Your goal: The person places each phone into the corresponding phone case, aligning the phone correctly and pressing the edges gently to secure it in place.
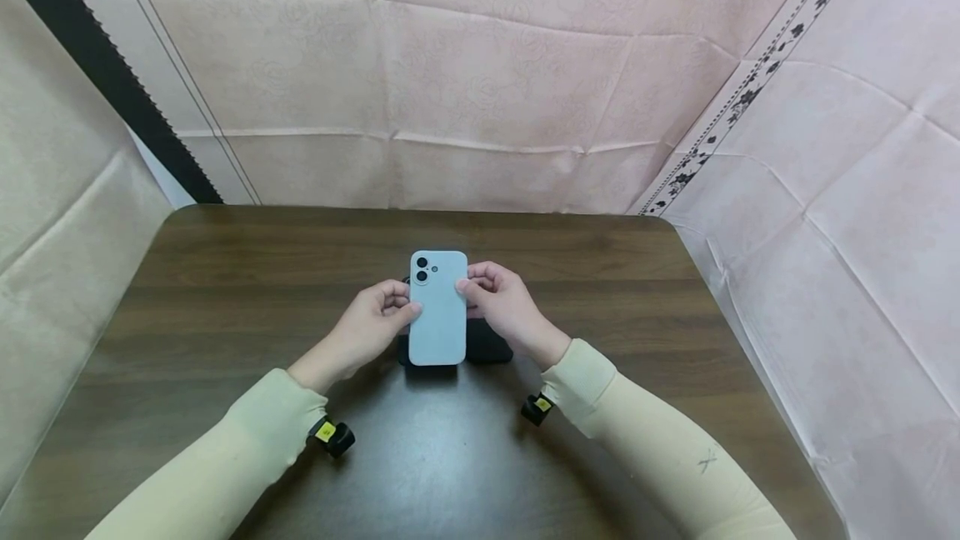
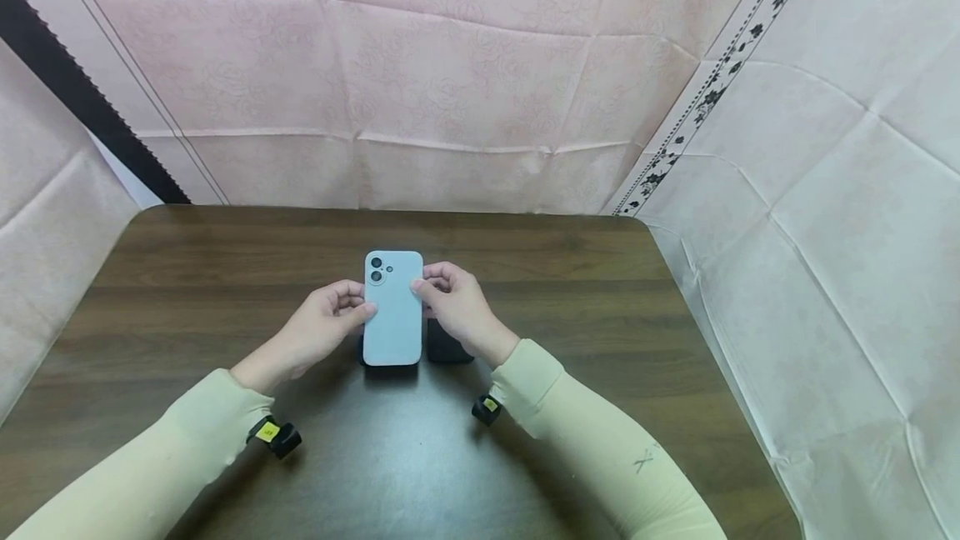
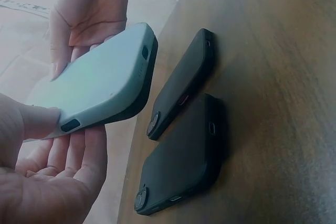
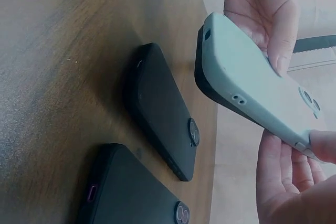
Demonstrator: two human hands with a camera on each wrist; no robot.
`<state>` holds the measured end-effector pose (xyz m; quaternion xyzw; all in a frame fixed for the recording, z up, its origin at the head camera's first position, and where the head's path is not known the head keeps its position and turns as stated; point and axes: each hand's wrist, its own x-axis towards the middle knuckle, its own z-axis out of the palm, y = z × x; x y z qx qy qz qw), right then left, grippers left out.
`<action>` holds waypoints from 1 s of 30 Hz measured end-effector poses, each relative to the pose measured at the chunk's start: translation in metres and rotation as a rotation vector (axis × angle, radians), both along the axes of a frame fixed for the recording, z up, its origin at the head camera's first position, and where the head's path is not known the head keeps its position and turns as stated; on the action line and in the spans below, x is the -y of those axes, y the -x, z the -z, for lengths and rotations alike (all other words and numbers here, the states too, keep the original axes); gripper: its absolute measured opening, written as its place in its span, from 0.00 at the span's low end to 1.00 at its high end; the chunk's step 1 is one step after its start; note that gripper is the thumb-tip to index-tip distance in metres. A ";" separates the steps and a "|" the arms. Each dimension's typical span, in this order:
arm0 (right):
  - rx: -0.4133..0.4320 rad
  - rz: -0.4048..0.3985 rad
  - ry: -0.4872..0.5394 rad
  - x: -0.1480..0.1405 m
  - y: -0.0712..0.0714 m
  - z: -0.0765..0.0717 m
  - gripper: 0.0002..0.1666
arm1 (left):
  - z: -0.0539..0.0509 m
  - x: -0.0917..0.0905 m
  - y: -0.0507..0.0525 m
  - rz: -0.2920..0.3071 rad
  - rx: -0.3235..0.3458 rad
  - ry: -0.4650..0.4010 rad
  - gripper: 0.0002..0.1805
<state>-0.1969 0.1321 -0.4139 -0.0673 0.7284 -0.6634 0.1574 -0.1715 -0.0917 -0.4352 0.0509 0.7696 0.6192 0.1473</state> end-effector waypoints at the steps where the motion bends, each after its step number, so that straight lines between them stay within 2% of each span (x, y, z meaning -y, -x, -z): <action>1: 0.000 0.000 -0.002 0.000 0.000 0.000 0.13 | 0.000 0.000 0.000 0.000 -0.001 0.003 0.14; 11: -0.012 -0.007 -0.007 0.001 0.000 0.000 0.18 | -0.001 0.000 0.001 -0.011 0.020 -0.052 0.14; 18: 0.028 -0.102 -0.060 0.001 -0.002 0.004 0.18 | -0.004 0.003 0.002 -0.044 0.011 -0.079 0.15; 22: 0.021 -0.143 -0.097 0.004 -0.011 -0.007 0.16 | -0.004 0.007 0.004 -0.090 -0.011 -0.115 0.17; 25: 0.010 -0.140 -0.086 0.005 -0.013 -0.003 0.16 | -0.004 0.008 0.005 -0.127 -0.024 -0.138 0.17; 29: 0.012 -0.125 -0.062 0.006 -0.007 0.015 0.17 | -0.003 0.008 0.006 -0.156 -0.025 -0.147 0.18; 30: 0.011 -0.123 -0.060 0.007 -0.008 0.016 0.16 | -0.003 0.008 0.006 -0.160 -0.023 -0.148 0.18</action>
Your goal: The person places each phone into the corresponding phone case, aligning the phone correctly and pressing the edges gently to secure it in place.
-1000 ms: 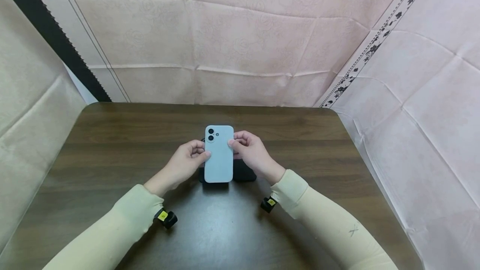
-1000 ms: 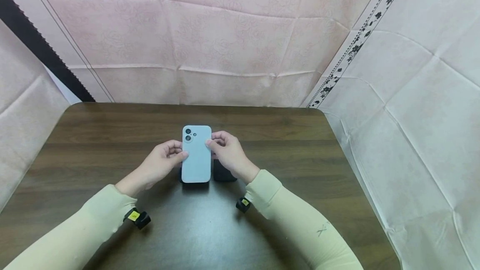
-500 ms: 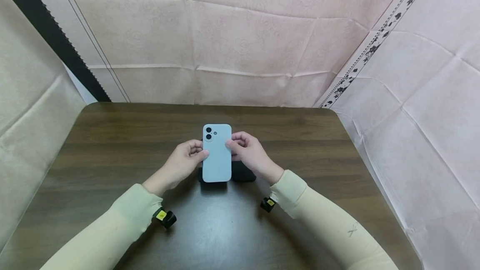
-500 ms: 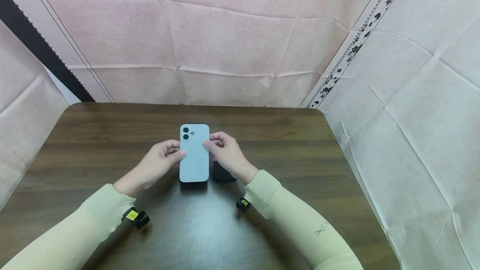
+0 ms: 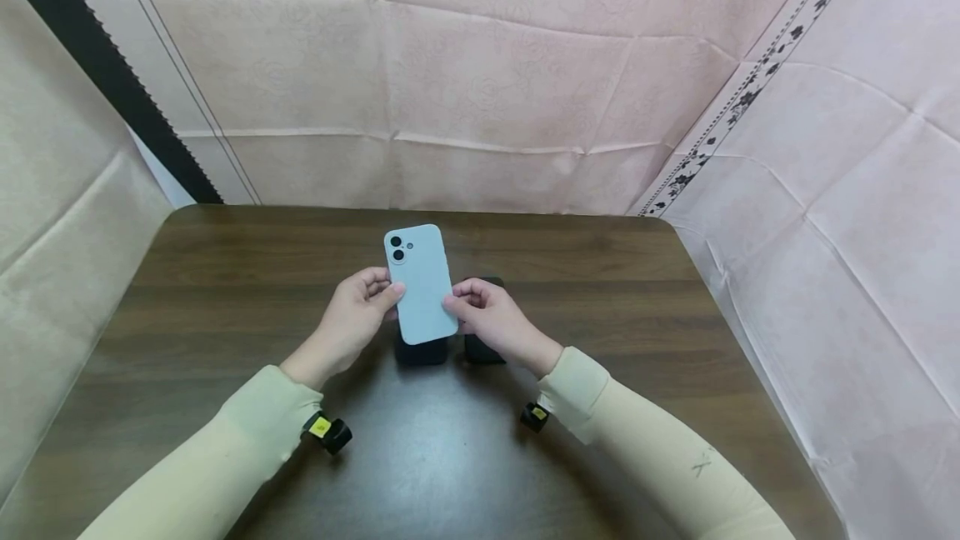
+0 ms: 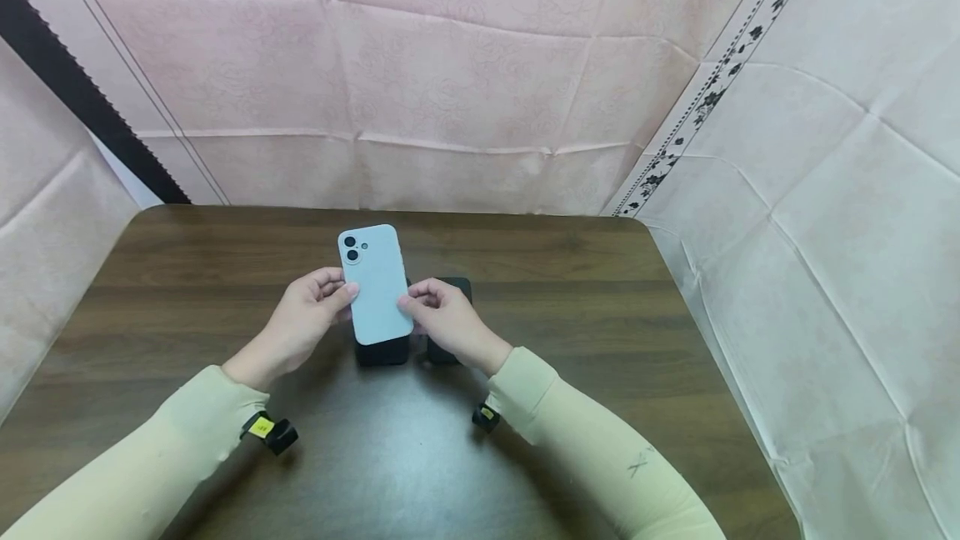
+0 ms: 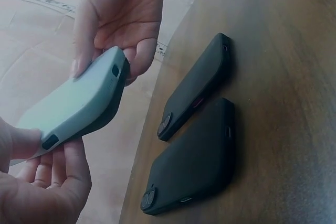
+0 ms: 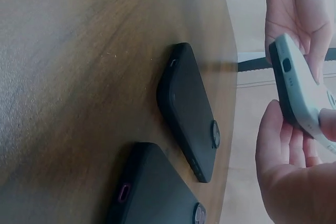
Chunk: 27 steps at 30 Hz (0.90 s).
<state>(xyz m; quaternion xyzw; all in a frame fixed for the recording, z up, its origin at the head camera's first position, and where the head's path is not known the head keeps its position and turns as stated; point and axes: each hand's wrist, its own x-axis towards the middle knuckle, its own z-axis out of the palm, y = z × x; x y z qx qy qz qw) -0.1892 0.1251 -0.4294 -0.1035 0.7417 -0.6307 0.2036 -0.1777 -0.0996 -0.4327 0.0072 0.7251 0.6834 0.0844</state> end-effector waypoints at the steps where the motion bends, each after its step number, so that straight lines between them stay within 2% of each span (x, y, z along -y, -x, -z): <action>1: 0.000 -0.001 0.000 0.001 0.000 0.000 0.16 | 0.000 0.000 0.000 -0.002 0.002 0.001 0.18; 8: -0.020 -0.020 -0.019 0.002 -0.002 0.002 0.15 | -0.002 0.000 -0.001 -0.020 0.011 -0.009 0.17; 13: -0.061 -0.021 -0.056 0.002 -0.001 0.002 0.13 | -0.004 0.000 -0.002 -0.024 0.003 -0.011 0.17; 19: -0.070 -0.014 -0.103 0.003 0.000 0.000 0.10 | -0.004 -0.001 -0.001 -0.023 -0.002 -0.005 0.16; 25: -0.072 0.016 -0.100 0.003 -0.003 -0.001 0.11 | -0.004 0.001 0.000 0.011 0.011 -0.023 0.19; 27: -0.076 0.038 -0.083 0.003 -0.003 -0.002 0.12 | -0.003 0.001 0.000 0.041 0.023 -0.028 0.20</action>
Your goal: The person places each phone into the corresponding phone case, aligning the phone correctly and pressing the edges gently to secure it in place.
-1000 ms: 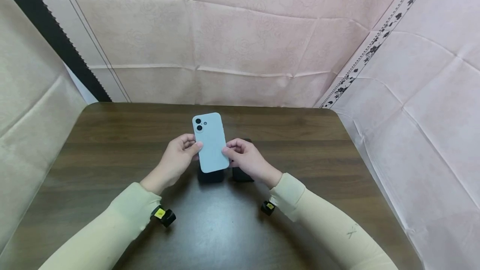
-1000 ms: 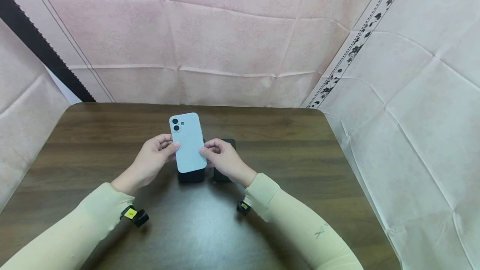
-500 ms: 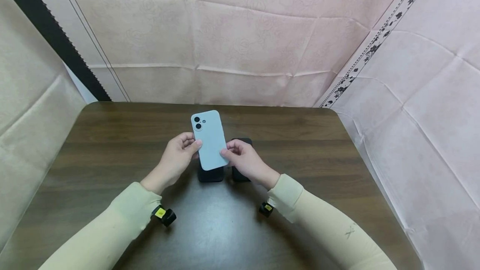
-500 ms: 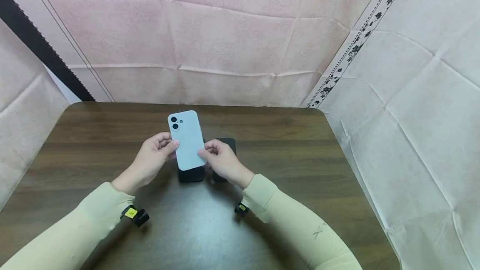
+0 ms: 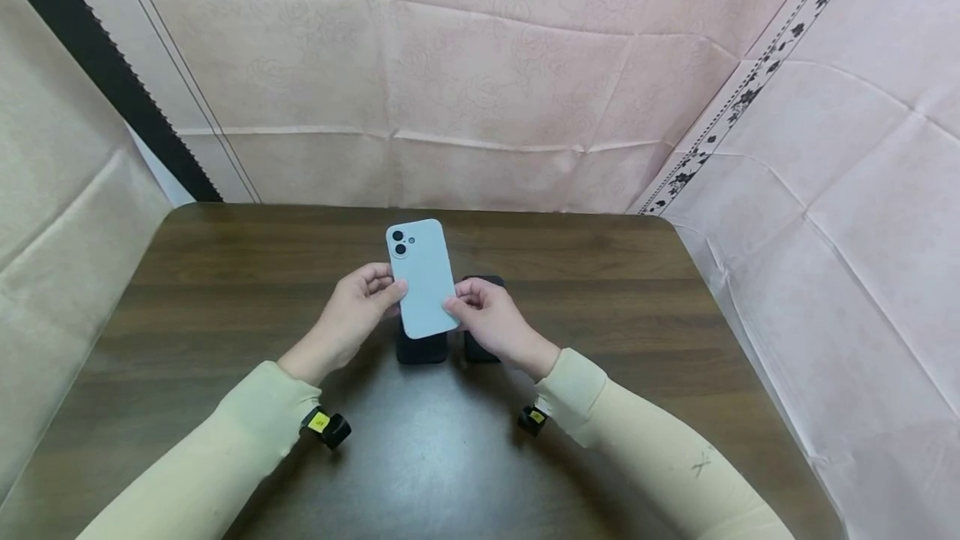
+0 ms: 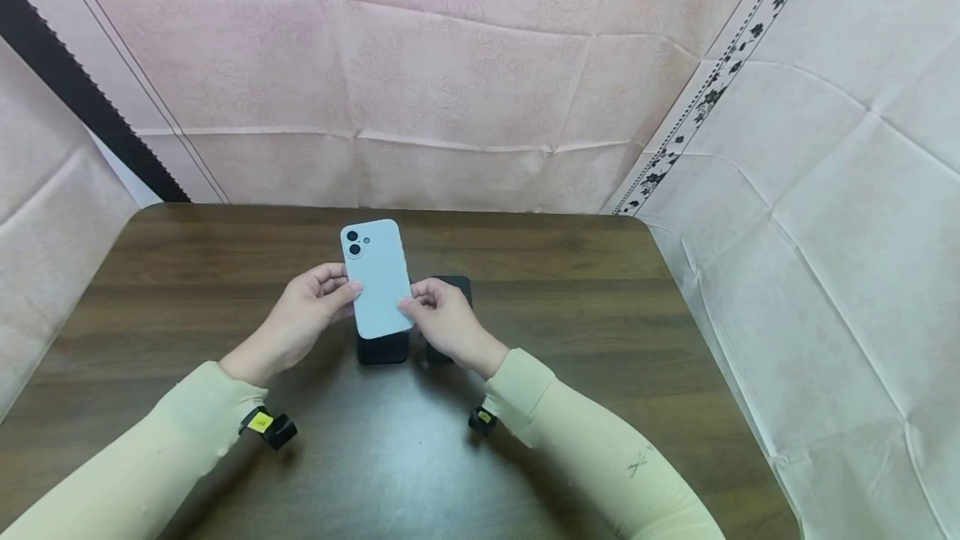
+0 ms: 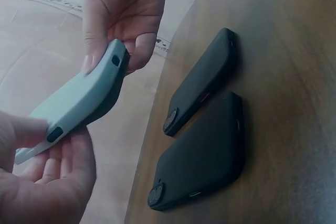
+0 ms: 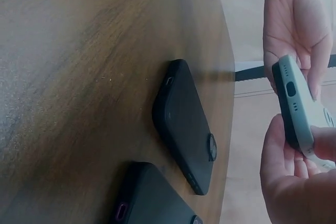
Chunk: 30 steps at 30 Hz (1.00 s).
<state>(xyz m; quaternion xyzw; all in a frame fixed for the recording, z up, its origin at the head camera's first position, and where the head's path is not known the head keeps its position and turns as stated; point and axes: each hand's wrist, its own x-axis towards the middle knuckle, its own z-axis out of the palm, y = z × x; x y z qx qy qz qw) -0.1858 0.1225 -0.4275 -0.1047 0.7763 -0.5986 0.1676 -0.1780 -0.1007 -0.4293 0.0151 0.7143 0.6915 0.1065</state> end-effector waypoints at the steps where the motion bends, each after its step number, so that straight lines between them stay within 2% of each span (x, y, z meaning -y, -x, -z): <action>1: -0.003 0.012 0.008 0.000 0.000 0.000 0.12 | 0.000 0.000 0.000 0.021 0.007 -0.004 0.20; 5: -0.016 0.053 0.047 0.000 0.001 -0.001 0.12 | 0.003 -0.002 0.000 0.087 0.034 -0.013 0.20; 16: 0.009 0.115 0.090 0.000 0.004 -0.005 0.14 | 0.009 -0.008 -0.005 0.177 0.083 -0.036 0.21; 21: 0.035 0.091 0.099 -0.001 0.005 -0.005 0.17 | 0.009 -0.008 -0.007 0.158 0.045 -0.014 0.18; 30: 0.103 0.015 0.009 -0.003 0.006 -0.005 0.17 | 0.009 -0.008 -0.007 0.123 0.020 -0.012 0.16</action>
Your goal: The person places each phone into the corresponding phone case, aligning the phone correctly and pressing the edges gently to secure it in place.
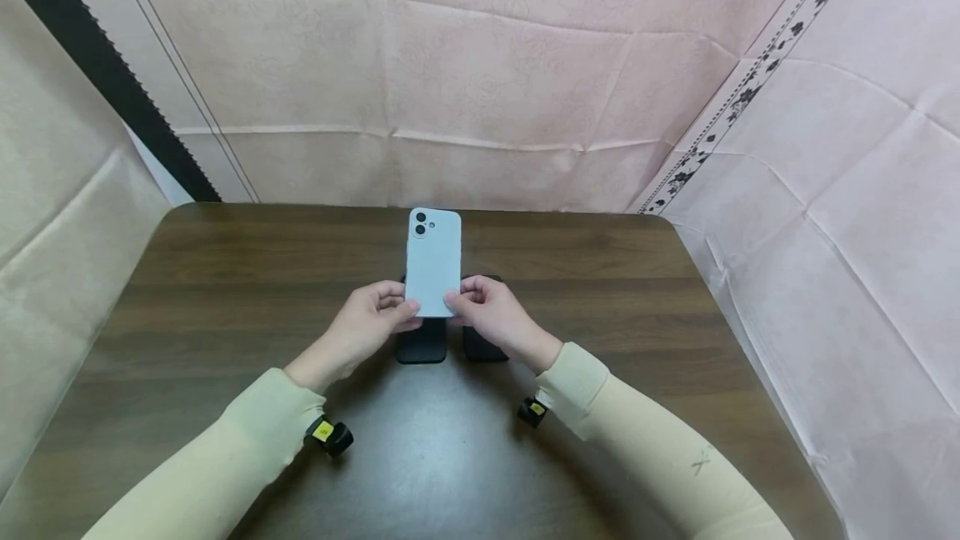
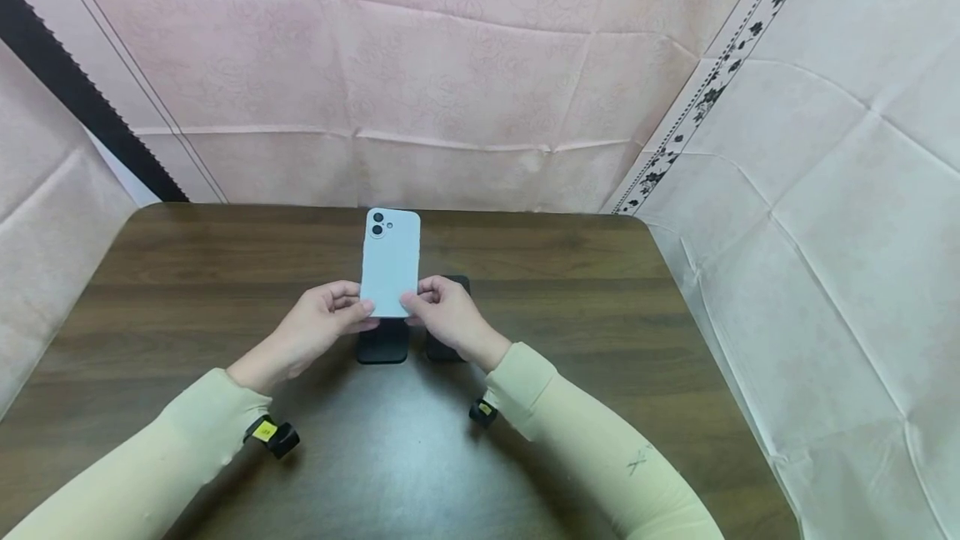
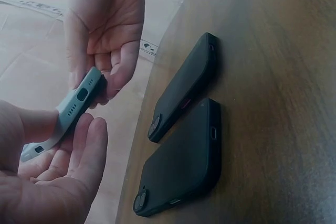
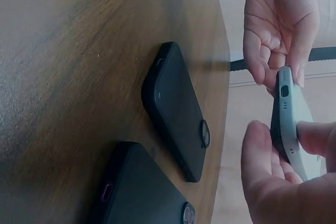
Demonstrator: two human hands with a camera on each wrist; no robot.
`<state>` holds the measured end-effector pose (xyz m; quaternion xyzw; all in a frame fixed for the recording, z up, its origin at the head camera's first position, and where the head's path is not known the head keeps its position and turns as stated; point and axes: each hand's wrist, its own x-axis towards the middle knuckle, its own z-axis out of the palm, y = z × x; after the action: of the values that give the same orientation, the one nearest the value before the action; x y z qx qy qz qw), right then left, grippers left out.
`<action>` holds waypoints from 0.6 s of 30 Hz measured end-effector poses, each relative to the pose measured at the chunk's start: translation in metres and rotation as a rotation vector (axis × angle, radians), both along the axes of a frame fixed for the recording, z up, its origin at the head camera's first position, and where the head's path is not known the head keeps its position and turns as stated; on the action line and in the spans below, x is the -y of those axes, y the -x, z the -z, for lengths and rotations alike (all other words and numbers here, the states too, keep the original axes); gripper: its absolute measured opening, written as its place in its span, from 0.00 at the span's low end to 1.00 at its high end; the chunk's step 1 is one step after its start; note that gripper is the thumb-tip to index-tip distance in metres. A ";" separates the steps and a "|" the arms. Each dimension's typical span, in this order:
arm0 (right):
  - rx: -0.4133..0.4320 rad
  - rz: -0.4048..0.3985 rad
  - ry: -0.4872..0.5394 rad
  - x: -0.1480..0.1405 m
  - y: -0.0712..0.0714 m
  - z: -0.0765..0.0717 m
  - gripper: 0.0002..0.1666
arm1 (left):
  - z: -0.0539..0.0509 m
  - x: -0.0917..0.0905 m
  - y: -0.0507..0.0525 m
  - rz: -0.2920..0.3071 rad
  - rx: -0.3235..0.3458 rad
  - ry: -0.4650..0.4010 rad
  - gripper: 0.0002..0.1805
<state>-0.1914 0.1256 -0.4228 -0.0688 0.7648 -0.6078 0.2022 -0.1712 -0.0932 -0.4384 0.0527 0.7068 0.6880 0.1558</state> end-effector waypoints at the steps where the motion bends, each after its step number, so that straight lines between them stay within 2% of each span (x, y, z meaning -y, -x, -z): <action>1: 0.007 -0.010 -0.005 0.000 0.000 0.001 0.16 | 0.001 0.000 0.000 -0.003 -0.004 -0.001 0.16; 7: 0.029 -0.064 -0.037 0.001 -0.001 0.001 0.15 | 0.002 0.002 0.001 -0.022 -0.017 0.003 0.16; 18: -0.030 -0.080 -0.044 0.002 0.000 0.004 0.12 | 0.002 0.001 0.000 -0.034 0.011 0.013 0.14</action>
<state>-0.1911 0.1236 -0.4269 -0.1040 0.7775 -0.5814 0.2162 -0.1717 -0.0940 -0.4402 0.0359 0.7113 0.6862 0.1479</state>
